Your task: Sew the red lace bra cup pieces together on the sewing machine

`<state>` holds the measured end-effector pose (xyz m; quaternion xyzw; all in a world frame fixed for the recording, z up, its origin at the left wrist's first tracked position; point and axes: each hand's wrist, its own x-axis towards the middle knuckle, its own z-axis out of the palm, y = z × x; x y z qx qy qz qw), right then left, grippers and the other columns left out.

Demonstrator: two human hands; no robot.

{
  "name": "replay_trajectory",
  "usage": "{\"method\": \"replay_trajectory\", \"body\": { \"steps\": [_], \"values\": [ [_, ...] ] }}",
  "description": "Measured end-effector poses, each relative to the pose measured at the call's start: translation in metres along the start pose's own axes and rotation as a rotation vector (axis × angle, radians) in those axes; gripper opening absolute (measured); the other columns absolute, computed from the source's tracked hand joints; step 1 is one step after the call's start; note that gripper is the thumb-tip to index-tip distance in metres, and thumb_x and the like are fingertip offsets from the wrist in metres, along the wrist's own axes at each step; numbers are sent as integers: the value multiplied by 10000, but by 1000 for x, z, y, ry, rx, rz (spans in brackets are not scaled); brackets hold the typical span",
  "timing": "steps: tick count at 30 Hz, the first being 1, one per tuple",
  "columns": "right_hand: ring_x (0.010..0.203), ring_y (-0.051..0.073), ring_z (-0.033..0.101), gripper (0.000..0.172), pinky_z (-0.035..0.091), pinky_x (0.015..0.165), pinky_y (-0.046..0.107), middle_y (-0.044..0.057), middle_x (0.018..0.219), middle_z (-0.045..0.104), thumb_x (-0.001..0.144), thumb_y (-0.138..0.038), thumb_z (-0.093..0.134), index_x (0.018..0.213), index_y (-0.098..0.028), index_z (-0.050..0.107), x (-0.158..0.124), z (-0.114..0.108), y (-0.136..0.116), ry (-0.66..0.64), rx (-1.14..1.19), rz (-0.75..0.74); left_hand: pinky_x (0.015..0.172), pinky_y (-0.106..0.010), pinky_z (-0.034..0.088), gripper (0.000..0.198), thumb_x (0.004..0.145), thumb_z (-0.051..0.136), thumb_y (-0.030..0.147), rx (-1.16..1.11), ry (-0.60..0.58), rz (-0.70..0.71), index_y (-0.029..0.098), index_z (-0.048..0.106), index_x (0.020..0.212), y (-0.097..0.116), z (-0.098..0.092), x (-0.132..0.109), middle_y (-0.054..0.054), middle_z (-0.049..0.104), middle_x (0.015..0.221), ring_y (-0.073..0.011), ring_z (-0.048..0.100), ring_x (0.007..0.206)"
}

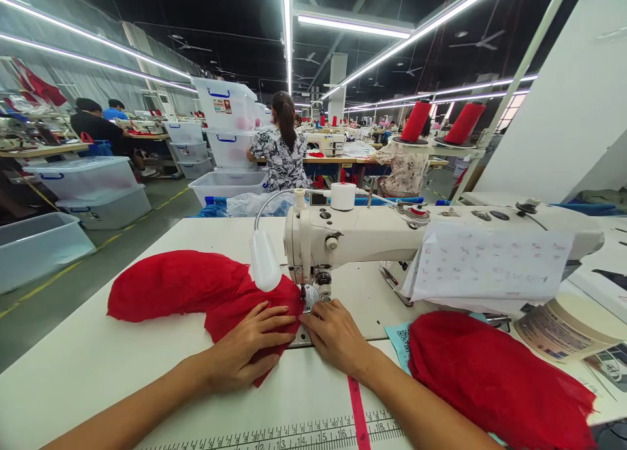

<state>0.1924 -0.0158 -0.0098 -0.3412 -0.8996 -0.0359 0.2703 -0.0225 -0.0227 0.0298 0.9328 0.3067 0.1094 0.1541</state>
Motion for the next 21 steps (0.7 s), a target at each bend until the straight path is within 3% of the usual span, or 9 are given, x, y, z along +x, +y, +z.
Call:
{"method": "replay_trajectory", "body": {
  "steps": [13, 21],
  "values": [
    [674, 150, 462, 256, 307, 632, 278, 42, 748, 528, 842, -78, 391, 928, -191, 604, 3, 0, 2, -16, -121, -21, 995, -573, 224, 417, 718, 558, 183, -22, 34, 11, 263, 578, 1127, -5, 4, 1, -82, 535, 1243, -311, 390, 1210],
    [708, 172, 479, 246, 343, 656, 293, 70, 785, 557, 871, -141, 382, 918, -159, 623, 4, -3, 4, 8, -121, 81, 986, -608, 223, 419, 776, 540, 282, 77, 33, -116, 205, 535, 1188, 3, 12, 14, -126, 464, 1308, -323, 352, 1237]
  ]
}}
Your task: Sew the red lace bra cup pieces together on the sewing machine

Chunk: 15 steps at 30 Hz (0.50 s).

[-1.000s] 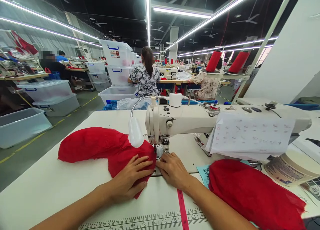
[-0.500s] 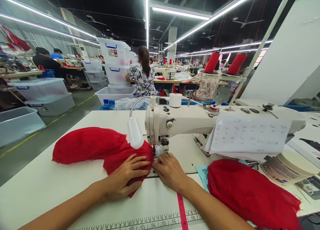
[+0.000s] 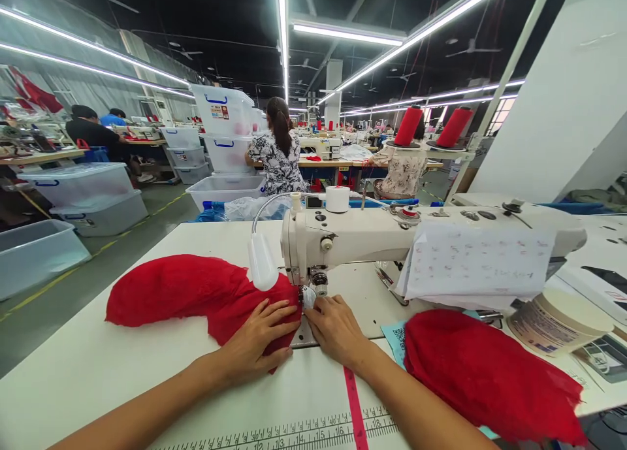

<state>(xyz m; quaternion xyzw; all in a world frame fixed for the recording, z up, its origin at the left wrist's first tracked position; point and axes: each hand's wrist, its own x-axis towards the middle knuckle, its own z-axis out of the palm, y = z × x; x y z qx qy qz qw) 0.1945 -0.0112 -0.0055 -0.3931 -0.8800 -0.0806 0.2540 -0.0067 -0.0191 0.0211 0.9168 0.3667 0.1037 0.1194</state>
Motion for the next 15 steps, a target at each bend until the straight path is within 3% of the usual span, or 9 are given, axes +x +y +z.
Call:
{"method": "replay_trajectory", "body": {
  "steps": [9, 15],
  "values": [
    [728, 171, 512, 219, 371, 686, 298, 69, 806, 572, 855, -132, 395, 838, -159, 612, -3, 0, 5, 40, 79, 47, 980, -611, 239, 384, 822, 506, 296, 106, 66, -79, 175, 539, 1185, 3, 9, 12, -146, 462, 1305, -317, 357, 1230],
    [708, 172, 520, 232, 386, 679, 302, 63, 794, 585, 859, -131, 390, 915, -149, 614, -4, 2, 9, 59, 87, 66, 970, -622, 254, 408, 820, 520, 314, 170, 114, -142, 139, 533, 1188, 6, 16, 18, -161, 451, 1310, -340, 348, 1232]
  ]
}}
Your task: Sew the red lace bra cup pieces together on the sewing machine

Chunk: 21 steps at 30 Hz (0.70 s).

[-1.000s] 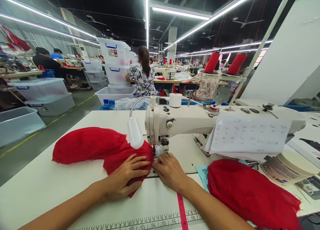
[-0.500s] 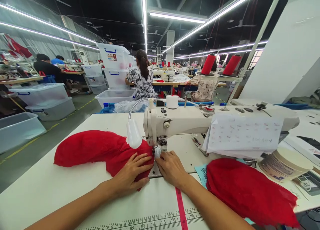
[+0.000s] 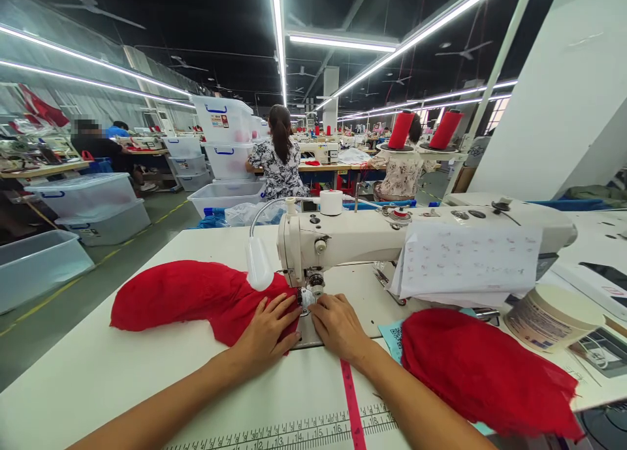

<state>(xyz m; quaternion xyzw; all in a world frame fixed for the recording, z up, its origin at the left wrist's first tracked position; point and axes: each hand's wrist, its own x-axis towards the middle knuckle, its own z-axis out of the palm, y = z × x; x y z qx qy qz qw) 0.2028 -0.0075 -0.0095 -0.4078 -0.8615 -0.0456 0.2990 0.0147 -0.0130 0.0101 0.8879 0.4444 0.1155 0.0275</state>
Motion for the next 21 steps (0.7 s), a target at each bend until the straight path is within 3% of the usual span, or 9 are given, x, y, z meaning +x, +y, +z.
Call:
{"method": "replay_trajectory", "body": {
  "steps": [6, 13, 21],
  "values": [
    [740, 177, 528, 246, 393, 702, 307, 71, 818, 593, 861, -122, 388, 944, -144, 618, -2, 1, 2, 10, 38, 10, 1009, -600, 225, 372, 836, 488, 329, -24, 51, 98, 130, 560, 1142, -6, -11, -10, -134, 529, 1242, -304, 393, 1211],
    [733, 166, 500, 245, 373, 701, 297, 55, 804, 570, 857, -114, 400, 951, -180, 616, -2, 1, -6, -21, 63, -50, 970, -641, 238, 368, 849, 437, 383, -45, 19, 235, 138, 583, 1081, -7, -15, -31, -127, 576, 1176, -324, 440, 1167],
    [717, 157, 476, 231, 336, 670, 280, 42, 749, 536, 845, -94, 420, 898, -193, 622, -1, 2, -13, -46, -14, -163, 942, -608, 313, 341, 857, 430, 361, -38, -9, 256, 164, 572, 1097, -6, -11, -35, -121, 579, 1170, -306, 478, 1132]
  ]
}}
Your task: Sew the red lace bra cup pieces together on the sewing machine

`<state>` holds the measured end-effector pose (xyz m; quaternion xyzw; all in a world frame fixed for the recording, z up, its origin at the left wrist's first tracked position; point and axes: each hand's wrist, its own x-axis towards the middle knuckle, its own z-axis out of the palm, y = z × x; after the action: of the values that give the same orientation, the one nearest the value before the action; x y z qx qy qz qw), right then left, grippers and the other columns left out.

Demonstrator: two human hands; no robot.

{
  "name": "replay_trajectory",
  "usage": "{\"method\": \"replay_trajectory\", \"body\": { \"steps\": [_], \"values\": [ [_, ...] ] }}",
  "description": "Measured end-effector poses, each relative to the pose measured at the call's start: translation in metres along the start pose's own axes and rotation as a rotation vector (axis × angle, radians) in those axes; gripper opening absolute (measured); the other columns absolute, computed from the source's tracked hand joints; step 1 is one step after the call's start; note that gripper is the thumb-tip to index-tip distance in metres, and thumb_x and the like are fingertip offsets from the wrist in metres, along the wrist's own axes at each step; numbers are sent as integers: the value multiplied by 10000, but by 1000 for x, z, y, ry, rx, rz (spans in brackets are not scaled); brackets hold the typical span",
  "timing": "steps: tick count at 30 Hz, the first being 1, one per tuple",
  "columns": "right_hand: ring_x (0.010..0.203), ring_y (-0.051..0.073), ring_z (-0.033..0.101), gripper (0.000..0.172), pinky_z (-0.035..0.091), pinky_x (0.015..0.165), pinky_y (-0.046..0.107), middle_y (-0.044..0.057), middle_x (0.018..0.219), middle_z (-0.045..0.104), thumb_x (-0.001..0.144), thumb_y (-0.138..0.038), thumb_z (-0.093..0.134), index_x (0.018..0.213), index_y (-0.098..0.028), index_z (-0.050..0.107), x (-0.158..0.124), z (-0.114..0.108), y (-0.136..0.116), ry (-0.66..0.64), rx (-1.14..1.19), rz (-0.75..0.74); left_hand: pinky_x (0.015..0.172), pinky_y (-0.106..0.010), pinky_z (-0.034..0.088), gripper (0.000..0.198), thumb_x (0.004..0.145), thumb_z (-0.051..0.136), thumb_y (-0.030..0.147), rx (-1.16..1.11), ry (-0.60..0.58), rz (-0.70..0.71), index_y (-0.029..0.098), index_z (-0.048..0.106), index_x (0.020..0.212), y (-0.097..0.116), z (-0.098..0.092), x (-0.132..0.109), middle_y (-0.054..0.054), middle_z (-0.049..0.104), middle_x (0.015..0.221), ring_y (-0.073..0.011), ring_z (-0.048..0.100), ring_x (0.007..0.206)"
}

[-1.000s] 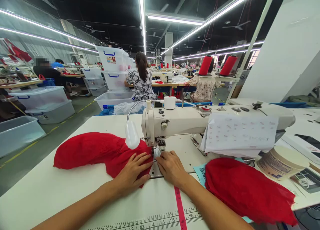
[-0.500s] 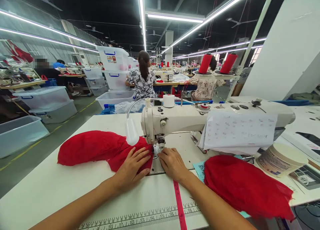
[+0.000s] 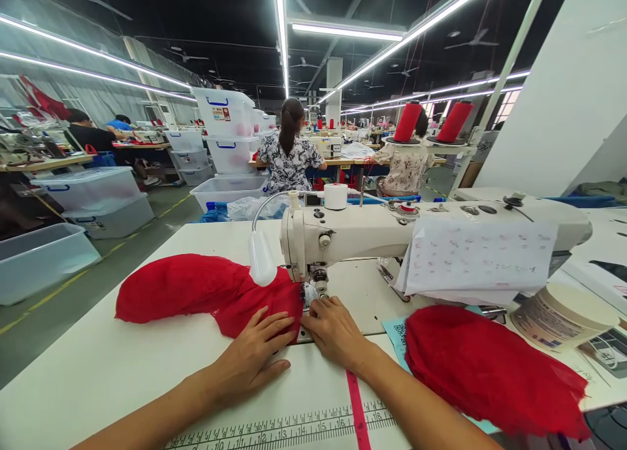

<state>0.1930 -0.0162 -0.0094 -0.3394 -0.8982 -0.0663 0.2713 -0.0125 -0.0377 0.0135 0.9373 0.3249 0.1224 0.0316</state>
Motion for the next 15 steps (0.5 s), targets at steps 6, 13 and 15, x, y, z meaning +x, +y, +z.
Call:
{"method": "replay_trajectory", "body": {
  "steps": [6, 13, 15],
  "values": [
    [731, 165, 481, 199, 323, 660, 281, 56, 796, 552, 828, -86, 454, 893, -183, 615, 3, 1, 4, -41, -56, 40, 943, -578, 340, 366, 863, 431, 362, 43, -26, -78, 164, 546, 1148, 0, 6, 9, -127, 539, 1230, -305, 440, 1171],
    [725, 173, 488, 210, 335, 664, 292, 65, 810, 562, 865, -134, 416, 888, -176, 620, 1, 2, 10, -2, -32, 127, 958, -560, 333, 405, 843, 479, 341, 93, -13, -205, 110, 536, 1170, 6, 9, 26, -161, 513, 1249, -318, 426, 1177],
    [732, 171, 496, 219, 340, 668, 292, 64, 819, 566, 868, -132, 408, 901, -179, 619, 0, 2, 11, 4, -2, 137, 963, -543, 338, 386, 844, 478, 328, 82, 3, -203, 111, 546, 1157, 4, 8, 27, -152, 521, 1243, -307, 435, 1170]
  ]
}}
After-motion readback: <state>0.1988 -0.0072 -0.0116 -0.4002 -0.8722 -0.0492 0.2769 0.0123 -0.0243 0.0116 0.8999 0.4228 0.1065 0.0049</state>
